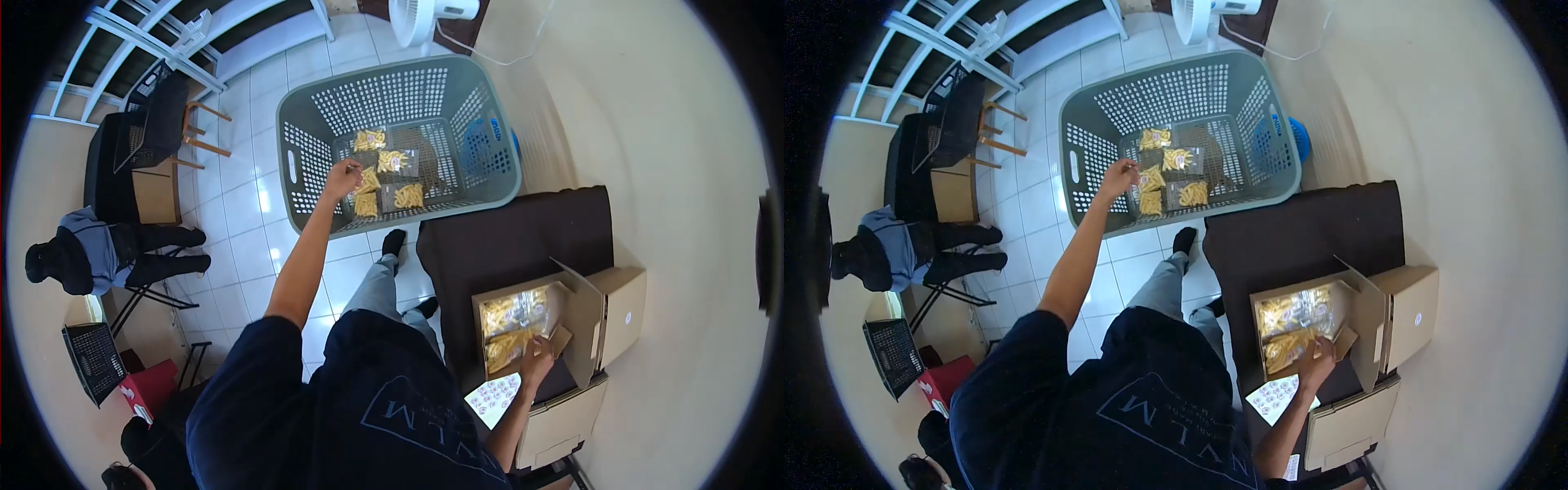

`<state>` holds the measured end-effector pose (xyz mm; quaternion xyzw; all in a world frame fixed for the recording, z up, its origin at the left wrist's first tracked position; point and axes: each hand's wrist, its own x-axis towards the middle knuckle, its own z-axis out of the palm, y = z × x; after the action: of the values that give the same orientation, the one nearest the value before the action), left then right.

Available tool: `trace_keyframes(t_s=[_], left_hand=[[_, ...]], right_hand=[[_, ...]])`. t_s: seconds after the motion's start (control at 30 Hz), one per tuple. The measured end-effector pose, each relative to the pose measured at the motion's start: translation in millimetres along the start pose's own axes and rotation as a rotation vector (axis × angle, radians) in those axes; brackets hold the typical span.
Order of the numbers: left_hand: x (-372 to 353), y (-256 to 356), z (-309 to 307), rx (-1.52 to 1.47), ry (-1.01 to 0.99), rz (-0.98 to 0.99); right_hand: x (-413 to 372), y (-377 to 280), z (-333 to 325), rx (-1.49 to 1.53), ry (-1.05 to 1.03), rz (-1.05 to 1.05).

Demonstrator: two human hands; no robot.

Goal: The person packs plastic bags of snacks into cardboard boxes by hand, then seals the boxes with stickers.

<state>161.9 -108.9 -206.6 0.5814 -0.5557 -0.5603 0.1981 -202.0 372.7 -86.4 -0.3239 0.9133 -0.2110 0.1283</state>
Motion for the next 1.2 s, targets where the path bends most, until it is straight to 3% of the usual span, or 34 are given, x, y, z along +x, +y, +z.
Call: trace_keyframes(t_s=[0.07,0.13,0.2,0.27,0.3,0.33,0.4,0.43,0.47,0.53,0.57,0.6,0.67,0.7,0.73,0.8,0.83,0.87,0.93,1.0,1.1,1.17,1.2], left_hand=[[45,-41,1,0.16,-0.024,-0.046],[81,-84,10,0.657,-0.11,0.041],[110,-113,26,0.757,-0.128,0.011],[121,-126,43,0.94,-0.497,-0.164],[126,-149,54,0.939,-0.332,-0.409],[117,-155,55,0.939,-0.349,-0.42],[103,-156,51,0.591,0.012,-0.751],[120,-234,54,0.473,-0.09,-0.765],[118,-240,57,0.476,-0.106,-0.768],[111,-258,65,0.674,-0.026,-0.429],[113,-274,69,0.551,0.049,-0.618],[111,-262,72,0.553,0.04,-0.617],[99,-209,75,0.54,0.037,-0.865],[103,-234,83,0.463,0.164,-0.983],[102,-240,84,0.465,0.161,-0.981],[105,-239,80,0.044,-0.022,-0.953],[91,-174,81,0.107,0.129,-0.899],[90,-158,75,0.113,0.124,-0.889],[90,-138,62,-0.219,-0.299,-0.99],[68,-74,53,-0.268,-0.33,-0.885],[42,8,52,-0.431,-0.314,-0.733],[27,43,54,-0.796,-0.458,-0.578],[14,74,55,-0.789,-0.467,-0.562]], right_hand=[[1,-11,-2,-0.012,0.04,0.003],[-5,-14,-7,-0.126,0.083,0.135],[-19,-14,-8,-0.121,0.101,0.176],[-39,-16,-12,-0.12,0.108,0.214],[-50,-22,-8,0.016,0.143,0.403],[-64,-25,-9,0.146,0.178,0.595],[-94,-15,-8,0.164,0.147,0.7],[-104,-27,-4,0.192,0.201,0.743],[-111,-42,-4,0.182,0.177,0.763],[-130,-50,1,0.246,0.18,0.874],[-137,-53,4,0.242,0.186,0.881],[-143,-55,6,0.239,0.158,0.915],[-142,-62,7,0.235,0.135,0.949],[-134,-72,8,0.259,0.134,0.919],[-127,-80,7,0.285,0.132,0.889],[-103,-94,4,0.284,0.138,0.838],[-90,-93,0,0.138,0.069,0.708],[-79,-94,-4,-0.009,0.002,0.576],[-37,-142,-5,-0.082,0.032,0.364],[0,-177,6,0.225,0.021,0.442],[50,-232,28,0.288,-0.068,0.19],[82,-279,36,0.312,-0.114,0.003],[93,-301,40,0.346,-0.097,-0.116]])
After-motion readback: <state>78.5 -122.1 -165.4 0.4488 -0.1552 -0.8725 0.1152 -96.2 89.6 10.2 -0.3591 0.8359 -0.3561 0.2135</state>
